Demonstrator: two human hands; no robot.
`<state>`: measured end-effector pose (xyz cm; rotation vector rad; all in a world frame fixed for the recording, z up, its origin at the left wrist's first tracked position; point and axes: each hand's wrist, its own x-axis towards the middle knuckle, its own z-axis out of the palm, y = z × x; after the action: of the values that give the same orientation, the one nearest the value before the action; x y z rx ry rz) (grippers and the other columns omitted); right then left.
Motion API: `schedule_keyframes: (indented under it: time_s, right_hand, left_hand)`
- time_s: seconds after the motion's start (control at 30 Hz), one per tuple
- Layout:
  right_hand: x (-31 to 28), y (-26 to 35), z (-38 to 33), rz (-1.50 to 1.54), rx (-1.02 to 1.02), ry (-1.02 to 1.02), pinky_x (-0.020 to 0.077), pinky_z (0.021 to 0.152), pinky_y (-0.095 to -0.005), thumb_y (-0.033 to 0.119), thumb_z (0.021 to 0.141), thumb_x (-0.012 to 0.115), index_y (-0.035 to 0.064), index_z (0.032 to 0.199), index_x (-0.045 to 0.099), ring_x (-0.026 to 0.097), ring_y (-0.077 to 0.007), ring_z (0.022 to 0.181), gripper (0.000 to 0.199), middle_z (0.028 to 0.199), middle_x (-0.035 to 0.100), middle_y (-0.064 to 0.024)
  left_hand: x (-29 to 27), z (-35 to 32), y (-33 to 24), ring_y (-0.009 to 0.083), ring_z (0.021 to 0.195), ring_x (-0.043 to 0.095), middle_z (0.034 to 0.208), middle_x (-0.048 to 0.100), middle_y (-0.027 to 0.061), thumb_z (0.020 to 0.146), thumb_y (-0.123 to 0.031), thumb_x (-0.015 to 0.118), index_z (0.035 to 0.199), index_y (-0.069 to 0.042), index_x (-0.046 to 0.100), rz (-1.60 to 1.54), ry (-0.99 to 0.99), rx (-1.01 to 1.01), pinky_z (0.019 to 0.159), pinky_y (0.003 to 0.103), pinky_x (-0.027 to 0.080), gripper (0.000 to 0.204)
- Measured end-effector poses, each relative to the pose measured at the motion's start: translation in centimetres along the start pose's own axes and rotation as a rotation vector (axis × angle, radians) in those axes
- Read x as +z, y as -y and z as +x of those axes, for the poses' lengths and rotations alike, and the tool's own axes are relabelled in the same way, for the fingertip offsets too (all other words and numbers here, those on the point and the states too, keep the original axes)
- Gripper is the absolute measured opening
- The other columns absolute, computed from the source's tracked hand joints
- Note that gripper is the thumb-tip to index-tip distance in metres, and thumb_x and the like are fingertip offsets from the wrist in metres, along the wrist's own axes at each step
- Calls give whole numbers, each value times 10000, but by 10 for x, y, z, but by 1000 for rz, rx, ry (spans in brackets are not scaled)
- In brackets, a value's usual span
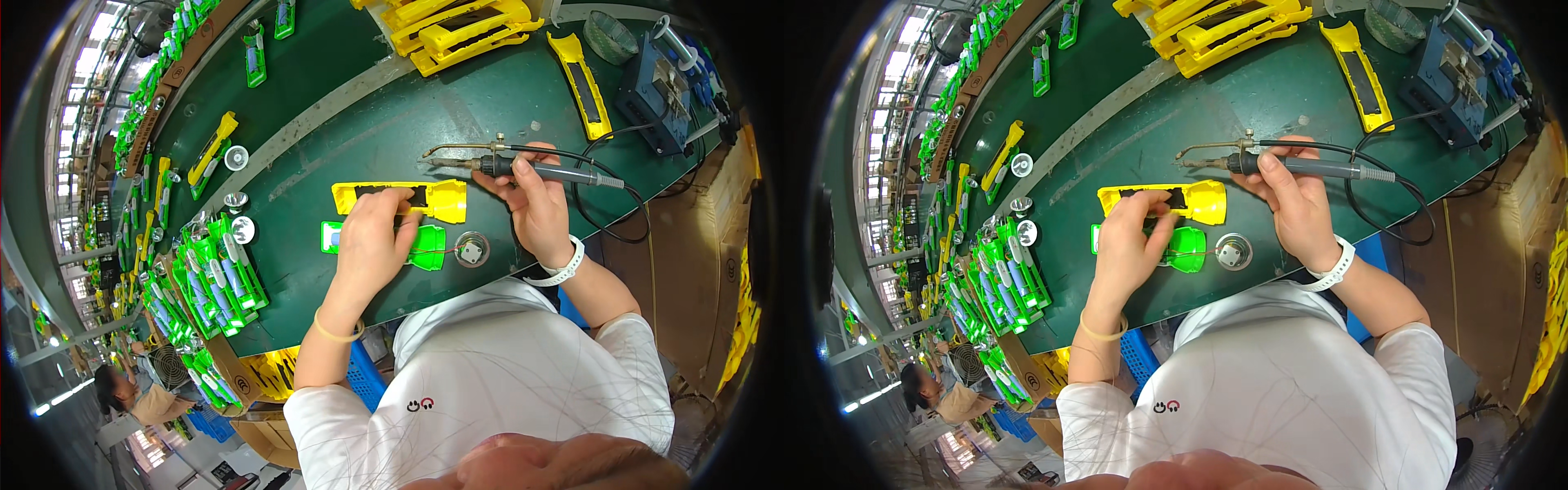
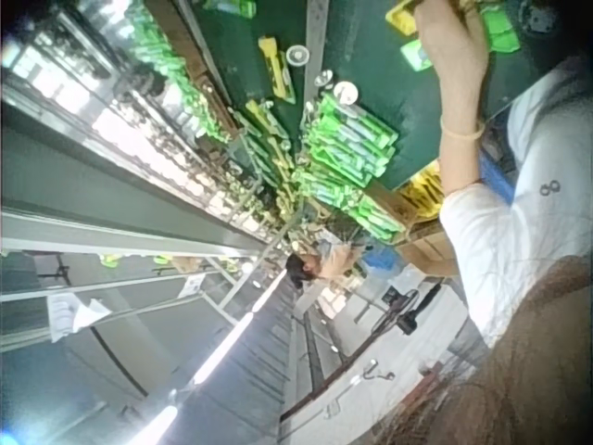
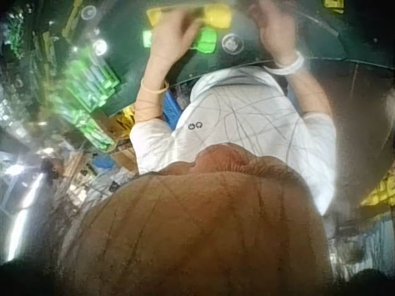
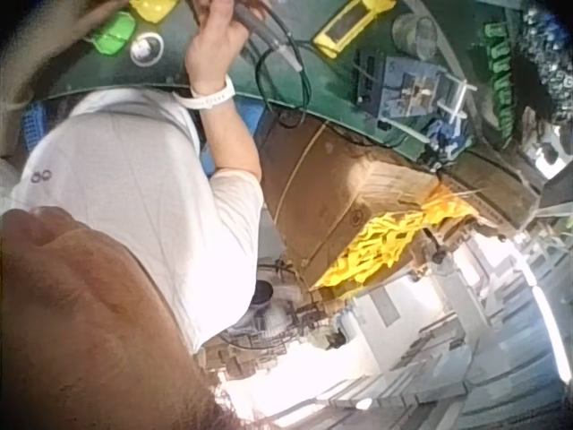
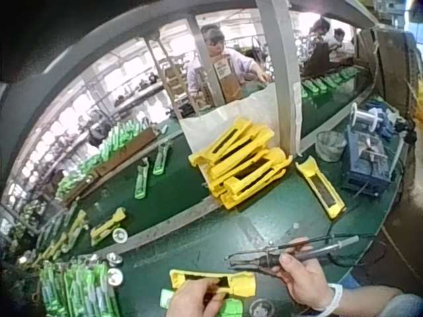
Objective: The person solders wires and electronic components inside flashlight casings using a soldering iron, attaches the housing parts together, and places the assembled flashlights onto the conveyor line.
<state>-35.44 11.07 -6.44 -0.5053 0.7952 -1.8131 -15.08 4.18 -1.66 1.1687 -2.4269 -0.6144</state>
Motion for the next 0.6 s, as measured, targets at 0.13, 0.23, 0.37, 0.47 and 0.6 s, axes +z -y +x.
schedule_keyframes:
  time_s: [0.13,0.23,0.37,0.47,0.6]
  right_hand:
    - [-1,-6,0,8,-46,26,531,912,-378,139,973,563,86,1134,418,565,-125,925,223,1015,481,-35]
    - [2,-8,-2,-98,-8,23,538,856,-331,140,963,579,86,1117,416,586,-131,870,231,1004,508,-50]
    - [-2,6,-3,-253,-63,83,525,647,-250,136,956,584,85,1076,409,610,-140,683,218,884,577,-81]
    - [-14,23,-5,-368,-139,83,370,412,-205,212,900,660,91,1012,414,511,-108,521,296,773,559,-57]
    - [-26,22,-11,-370,-264,72,337,405,-194,216,871,692,94,981,413,431,-70,507,325,807,543,-53]
  left_hand:
    - [-4,-18,1,313,852,634,894,660,136,779,-60,717,996,-14,606,-289,-92,-65,761,387,508,248]
    - [-1,-17,7,309,822,634,870,661,128,784,-45,707,951,-19,630,-143,-74,17,728,381,510,186]
    - [3,-6,13,296,768,629,812,658,112,787,-51,691,872,-35,680,-35,-89,145,684,393,507,87]
    - [-2,1,14,265,736,635,793,656,93,768,-60,693,867,-51,699,3,-29,180,655,371,516,100]
    - [-6,5,11,250,703,636,778,652,77,745,-67,692,854,-66,704,96,14,216,617,366,519,110]
